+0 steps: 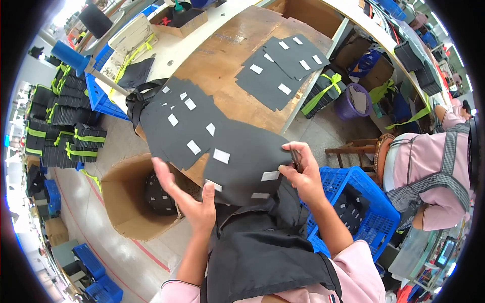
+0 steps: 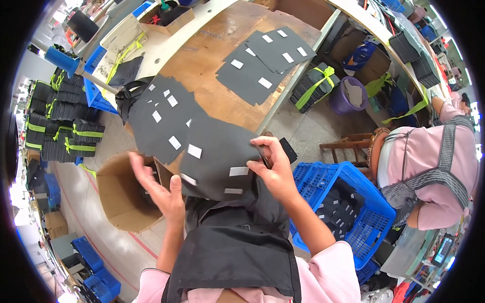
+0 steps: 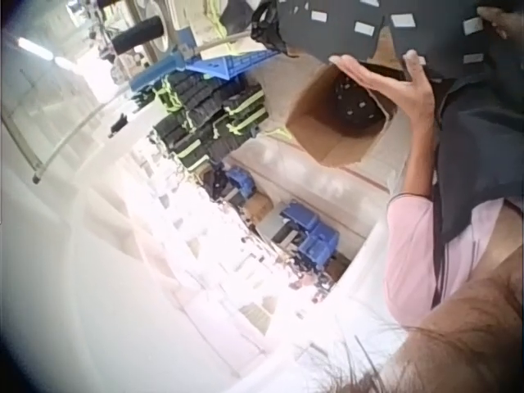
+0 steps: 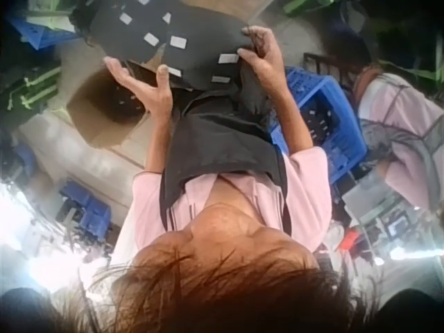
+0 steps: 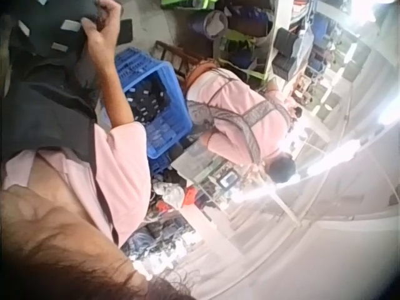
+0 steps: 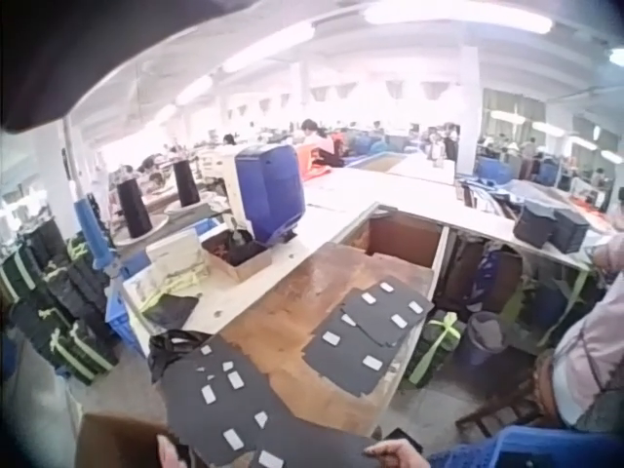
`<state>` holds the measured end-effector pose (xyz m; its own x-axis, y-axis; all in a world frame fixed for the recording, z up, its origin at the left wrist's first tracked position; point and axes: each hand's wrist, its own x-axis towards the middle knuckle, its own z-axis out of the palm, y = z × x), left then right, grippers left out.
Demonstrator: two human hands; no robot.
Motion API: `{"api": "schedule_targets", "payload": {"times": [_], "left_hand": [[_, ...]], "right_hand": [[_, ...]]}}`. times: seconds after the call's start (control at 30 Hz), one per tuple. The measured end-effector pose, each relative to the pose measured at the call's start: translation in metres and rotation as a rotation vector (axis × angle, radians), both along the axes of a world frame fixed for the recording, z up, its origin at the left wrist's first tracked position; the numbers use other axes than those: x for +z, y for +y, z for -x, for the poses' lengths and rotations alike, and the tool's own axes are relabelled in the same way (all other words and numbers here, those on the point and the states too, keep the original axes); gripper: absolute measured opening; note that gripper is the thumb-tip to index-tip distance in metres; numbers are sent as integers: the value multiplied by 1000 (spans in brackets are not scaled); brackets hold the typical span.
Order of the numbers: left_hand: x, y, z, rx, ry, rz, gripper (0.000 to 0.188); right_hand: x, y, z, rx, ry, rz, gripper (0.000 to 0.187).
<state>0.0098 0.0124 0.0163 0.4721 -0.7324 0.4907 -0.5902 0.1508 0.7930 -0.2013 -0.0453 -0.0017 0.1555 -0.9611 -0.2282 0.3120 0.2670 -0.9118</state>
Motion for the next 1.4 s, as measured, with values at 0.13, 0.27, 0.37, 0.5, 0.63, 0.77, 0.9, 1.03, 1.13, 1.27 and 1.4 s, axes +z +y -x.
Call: {"api": "schedule_targets", "payload": {"times": [0.13, 0.27, 0.37, 0.5, 0.63, 0.77, 0.9, 1.03, 1.13, 1.27, 1.4], "left_hand": [[51, -33, 15, -475, -505, -237, 91], [24, -45, 10, -881, 241, -751, 84], [11, -35, 8, -996, 817, -905, 60], [2, -29, 15, -654, 1117, -981, 34], [-3, -24, 11, -583, 1210, -905, 27], [2, -23, 18, -577, 1218, -864, 25], [4, -21, 20, -589, 1226, -876, 24], [3, -19, 20, -603, 1193, -880, 24], [2, -18, 19, -617, 1175, -879, 25], [2, -18, 19, -615, 1141, -868, 25], [1, -18, 19, -601, 1131, -876, 24]], "right_hand": [[23, -15, 9, 455, 221, 169, 50], [37, -18, -11, 508, 144, 130, 50], [22, -9, -11, 368, 323, 232, 40], [28, 1, -11, 34, 812, 560, 37], [19, 26, 4, 12, 896, 715, 35], [15, 41, 5, 62, 933, 731, 33], [13, 38, 1, 54, 915, 724, 33], [12, 33, 0, 6, 922, 776, 34], [11, 32, 0, 18, 930, 797, 32], [11, 32, 0, 35, 977, 835, 30], [7, 33, 3, -43, 921, 834, 28]]}}
